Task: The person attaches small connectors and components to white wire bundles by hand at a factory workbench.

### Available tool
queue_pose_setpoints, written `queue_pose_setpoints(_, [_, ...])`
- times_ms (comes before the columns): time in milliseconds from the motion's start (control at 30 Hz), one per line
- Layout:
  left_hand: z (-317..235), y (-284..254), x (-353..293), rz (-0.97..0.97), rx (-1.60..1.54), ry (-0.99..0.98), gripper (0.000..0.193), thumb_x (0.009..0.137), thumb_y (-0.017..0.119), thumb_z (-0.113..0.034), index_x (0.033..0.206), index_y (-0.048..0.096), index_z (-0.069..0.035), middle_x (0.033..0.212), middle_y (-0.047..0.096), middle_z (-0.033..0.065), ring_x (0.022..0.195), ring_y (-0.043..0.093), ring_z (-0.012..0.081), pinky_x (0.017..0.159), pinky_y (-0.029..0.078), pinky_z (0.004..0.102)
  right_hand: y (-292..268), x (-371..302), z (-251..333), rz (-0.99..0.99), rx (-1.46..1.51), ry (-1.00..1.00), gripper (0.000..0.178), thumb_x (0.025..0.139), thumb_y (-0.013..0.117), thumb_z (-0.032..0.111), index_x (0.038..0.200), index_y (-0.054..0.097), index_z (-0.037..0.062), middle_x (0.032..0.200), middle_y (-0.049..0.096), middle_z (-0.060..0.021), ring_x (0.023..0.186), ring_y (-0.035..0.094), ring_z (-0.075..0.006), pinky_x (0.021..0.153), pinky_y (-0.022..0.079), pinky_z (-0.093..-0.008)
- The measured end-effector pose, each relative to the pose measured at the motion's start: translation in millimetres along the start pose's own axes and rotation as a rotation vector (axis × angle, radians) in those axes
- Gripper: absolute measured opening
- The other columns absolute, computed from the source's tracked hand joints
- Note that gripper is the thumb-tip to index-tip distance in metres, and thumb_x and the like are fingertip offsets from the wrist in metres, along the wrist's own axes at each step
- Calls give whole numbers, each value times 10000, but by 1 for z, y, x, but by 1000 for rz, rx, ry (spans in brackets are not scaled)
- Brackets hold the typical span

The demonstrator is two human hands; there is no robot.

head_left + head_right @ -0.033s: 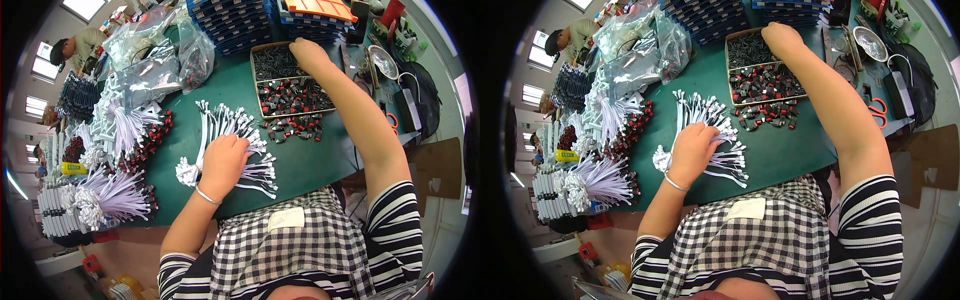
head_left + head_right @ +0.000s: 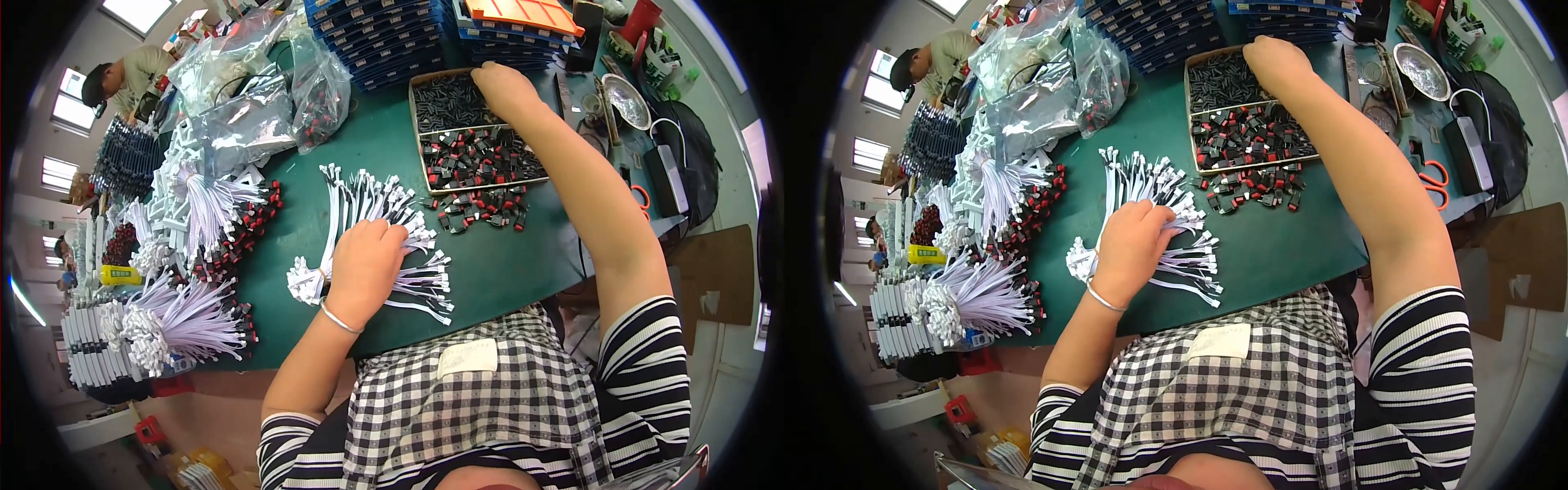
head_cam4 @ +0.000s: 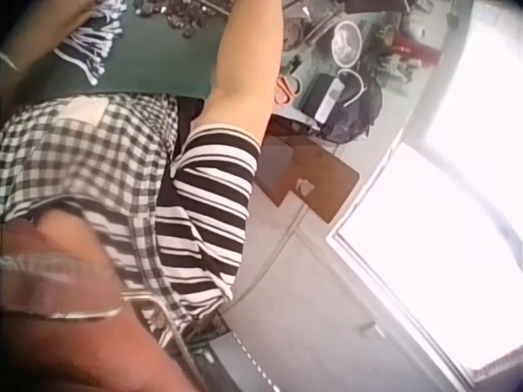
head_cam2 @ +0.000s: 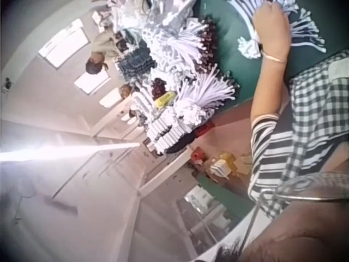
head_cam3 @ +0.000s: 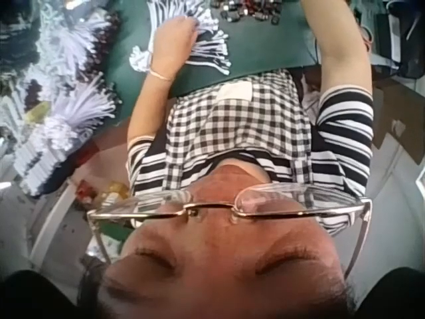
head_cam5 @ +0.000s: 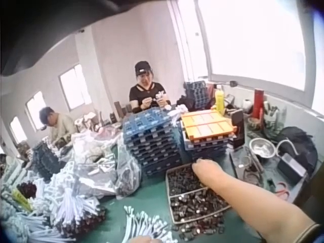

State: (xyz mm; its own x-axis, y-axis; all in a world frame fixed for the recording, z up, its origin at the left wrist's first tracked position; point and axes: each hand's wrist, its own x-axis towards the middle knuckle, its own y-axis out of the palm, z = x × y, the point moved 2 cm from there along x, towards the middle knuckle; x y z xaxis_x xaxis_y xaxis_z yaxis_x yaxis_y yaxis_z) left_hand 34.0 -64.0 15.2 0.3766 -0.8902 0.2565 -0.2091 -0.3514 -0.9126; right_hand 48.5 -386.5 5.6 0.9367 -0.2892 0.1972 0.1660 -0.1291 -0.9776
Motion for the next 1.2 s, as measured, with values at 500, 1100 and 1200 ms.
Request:
queue_pose_setpoints(500, [6, 0, -12, -3, -310, -162, 207, 769, 602, -26, 974, 596, -57, 846, 596, 112, 706, 595, 290, 625, 480, 368, -53, -105, 58, -60, 754, -378, 87, 729, 607, -9, 803, 636, 26, 832, 617, -115, 847, 605, -309, 754, 496, -392])
queue_pose_setpoints(1100, [4, -15, -21, 63, -557, -303, 144, 824, 631, -35, 963, 654, -5, 820, 619, 67, 674, 588, 129, 623, 481, 231, -33, -203, 94, 3, 387, -509, 95, 723, 576, 93, 807, 555, 53, 815, 527, -73, 770, 574, -237, 699, 500, -340])
queue_pose_setpoints(1200, [4, -12, -23, 84, -699, -380, 106, 838, 642, -34, 938, 649, 2, 838, 641, 53, 705, 594, 103, 634, 482, 218, -27, -203, 92, -156, 424, -467, 178, 720, 580, 94, 887, 593, 36, 855, 545, -77, 794, 577, -230, 711, 497, -336])
